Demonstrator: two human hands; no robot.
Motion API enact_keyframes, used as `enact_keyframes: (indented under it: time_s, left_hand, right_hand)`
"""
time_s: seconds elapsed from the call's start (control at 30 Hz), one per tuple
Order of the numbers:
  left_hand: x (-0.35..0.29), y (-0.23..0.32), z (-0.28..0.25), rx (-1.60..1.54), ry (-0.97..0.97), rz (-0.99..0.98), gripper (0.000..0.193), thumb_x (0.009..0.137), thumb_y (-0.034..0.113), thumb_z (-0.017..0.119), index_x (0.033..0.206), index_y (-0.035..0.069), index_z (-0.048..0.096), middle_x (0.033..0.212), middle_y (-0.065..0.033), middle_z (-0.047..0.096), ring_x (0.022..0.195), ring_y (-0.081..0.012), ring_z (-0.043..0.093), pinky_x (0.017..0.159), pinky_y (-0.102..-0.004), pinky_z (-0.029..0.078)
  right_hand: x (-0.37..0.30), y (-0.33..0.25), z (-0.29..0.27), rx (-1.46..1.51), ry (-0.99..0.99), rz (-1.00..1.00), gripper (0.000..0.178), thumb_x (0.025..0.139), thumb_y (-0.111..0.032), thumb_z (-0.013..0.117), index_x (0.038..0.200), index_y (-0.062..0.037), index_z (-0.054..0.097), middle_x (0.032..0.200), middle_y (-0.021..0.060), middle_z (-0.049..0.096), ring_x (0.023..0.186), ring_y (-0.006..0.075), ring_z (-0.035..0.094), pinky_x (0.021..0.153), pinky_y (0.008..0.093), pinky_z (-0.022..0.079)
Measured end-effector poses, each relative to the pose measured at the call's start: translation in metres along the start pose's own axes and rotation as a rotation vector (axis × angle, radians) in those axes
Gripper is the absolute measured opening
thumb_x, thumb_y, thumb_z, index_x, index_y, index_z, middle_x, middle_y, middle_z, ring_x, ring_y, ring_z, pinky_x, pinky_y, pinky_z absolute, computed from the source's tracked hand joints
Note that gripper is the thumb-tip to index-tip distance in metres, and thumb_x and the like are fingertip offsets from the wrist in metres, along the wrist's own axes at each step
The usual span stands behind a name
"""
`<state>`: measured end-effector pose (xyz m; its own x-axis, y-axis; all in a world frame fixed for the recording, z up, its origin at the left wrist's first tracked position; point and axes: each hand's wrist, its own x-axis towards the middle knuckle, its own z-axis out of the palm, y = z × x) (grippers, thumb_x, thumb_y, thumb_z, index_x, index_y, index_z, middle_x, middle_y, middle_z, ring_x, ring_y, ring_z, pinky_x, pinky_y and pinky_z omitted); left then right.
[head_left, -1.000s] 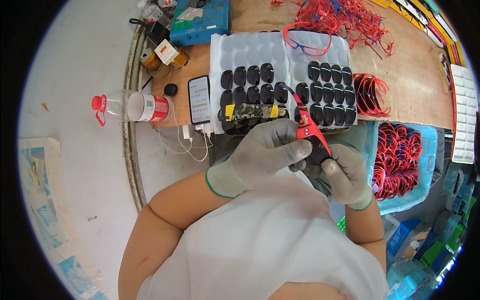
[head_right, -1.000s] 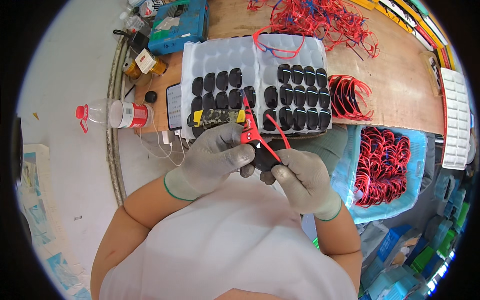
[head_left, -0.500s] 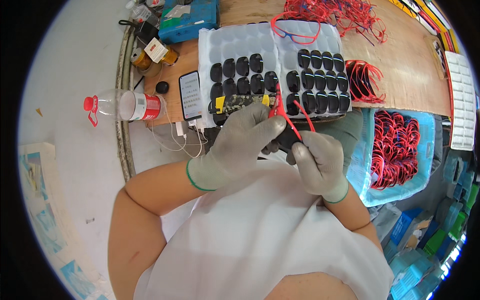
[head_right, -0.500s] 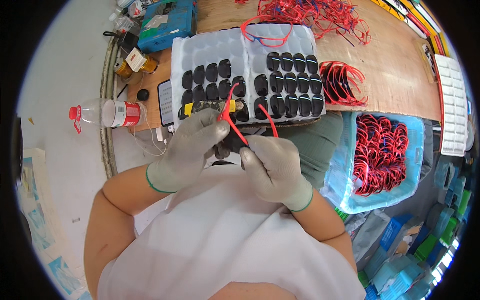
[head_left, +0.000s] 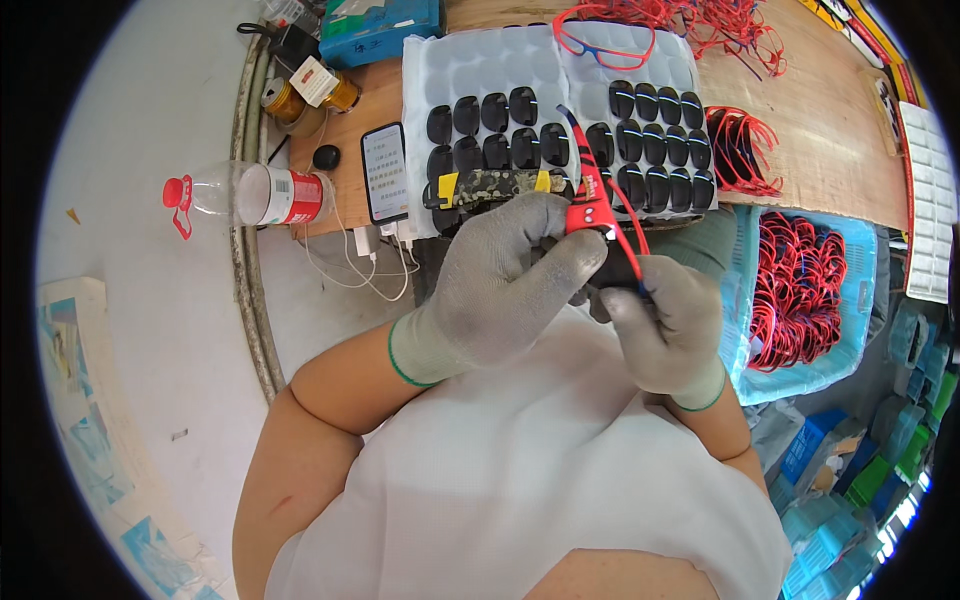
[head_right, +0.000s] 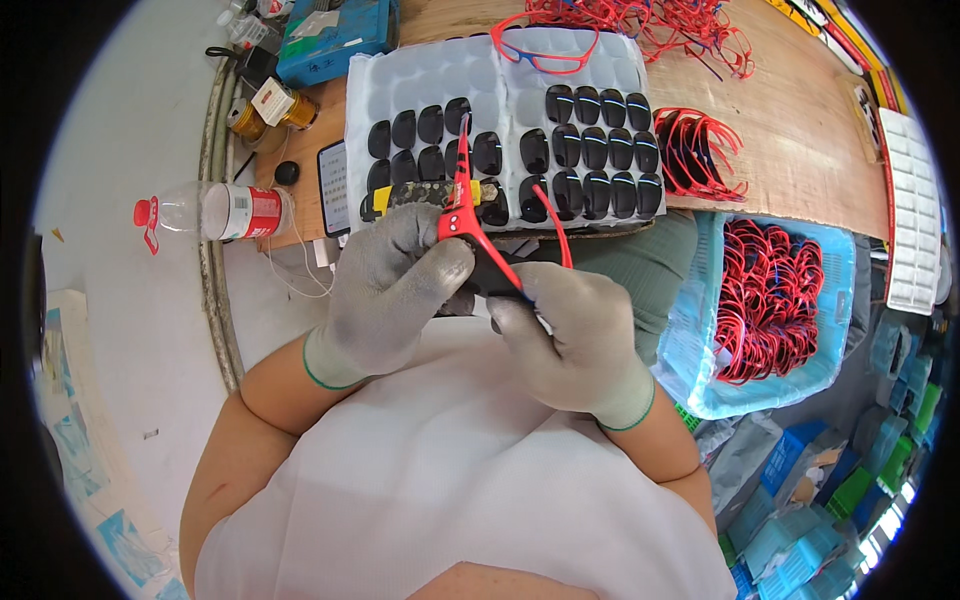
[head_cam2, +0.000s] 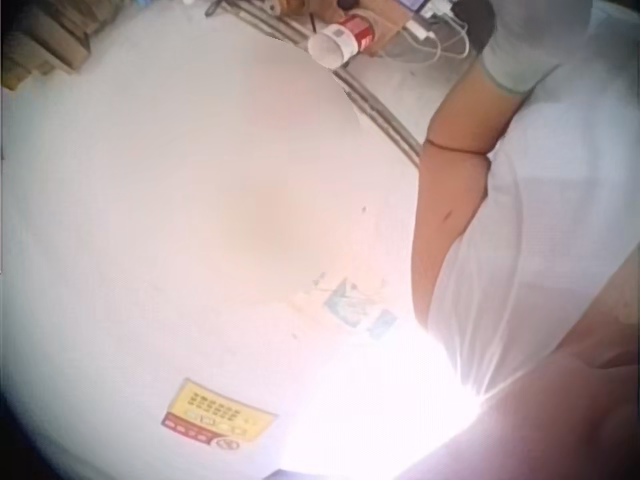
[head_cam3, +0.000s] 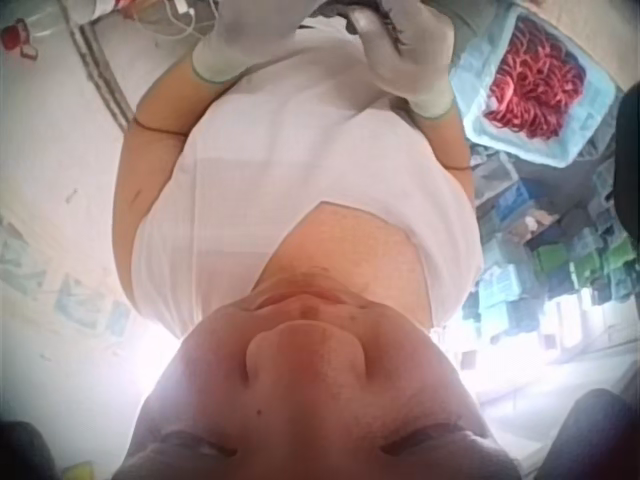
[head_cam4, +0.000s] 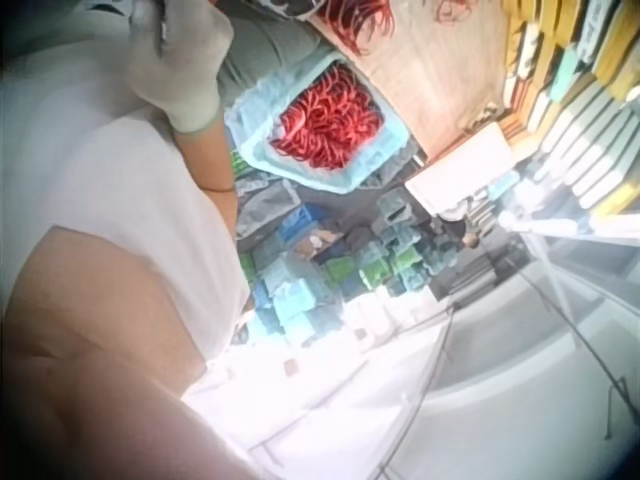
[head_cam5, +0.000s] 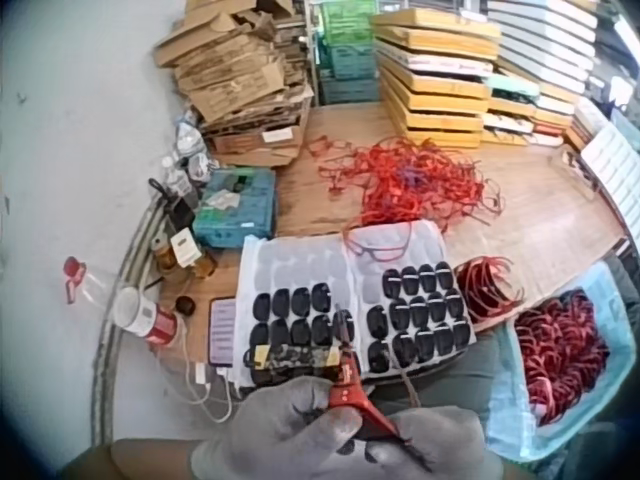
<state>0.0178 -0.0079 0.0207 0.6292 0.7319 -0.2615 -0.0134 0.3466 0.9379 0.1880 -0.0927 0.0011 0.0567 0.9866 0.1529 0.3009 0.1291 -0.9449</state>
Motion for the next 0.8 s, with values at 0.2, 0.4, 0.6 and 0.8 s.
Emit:
enact_keyframes:
  time_s: [0.2,0.4,0.6,0.8]
  left_hand:
    - [0.002,-0.010,0.000,-0.021,-0.065,0.106,0.017,0.099,0.006,0.056,0.109,-0.006,0.061,0.086,-0.0082,0.067,0.079,-0.0125,0.068,0.071,-0.0270,0.057]
    - [0.004,0.011,-0.002,0.230,-0.123,0.092,0.014,0.097,0.010,0.061,0.104,-0.001,0.066,0.091,-0.0065,0.065,0.078,-0.0095,0.059,0.067,-0.0257,0.050]
    - [0.007,0.024,0.004,0.425,-0.162,0.313,0.012,0.091,0.007,0.062,0.097,-0.002,0.068,0.075,-0.0073,0.062,0.067,-0.0113,0.059,0.061,-0.0268,0.047]
    - [0.023,0.006,0.005,0.218,-0.252,0.337,0.013,0.092,0.006,0.063,0.102,-0.003,0.067,0.075,-0.0107,0.065,0.068,-0.0138,0.065,0.061,-0.0286,0.051]
  right_hand:
    - [-0.002,-0.003,0.000,0.142,0.080,0.152,0.006,0.088,0.000,0.061,0.093,0.0033,0.064,0.065,0.0069,0.065,0.056,0.0118,0.062,0.051,0.0266,0.047]
    - [0.000,-0.019,-0.001,0.154,0.141,0.214,0.005,0.089,-0.002,0.061,0.091,0.0028,0.063,0.065,0.0064,0.065,0.054,0.0103,0.059,0.049,0.0262,0.045]
    - [-0.002,-0.027,-0.006,-0.162,0.211,-0.023,0.005,0.082,0.000,0.066,0.086,0.0028,0.064,0.063,0.0107,0.061,0.047,0.0188,0.056,0.047,0.0292,0.044]
    - [0.002,-0.002,-0.027,-0.048,0.092,-0.137,0.008,0.076,0.001,0.069,0.083,0.0020,0.065,0.061,0.0138,0.055,0.045,0.0273,0.052,0.044,0.0349,0.041]
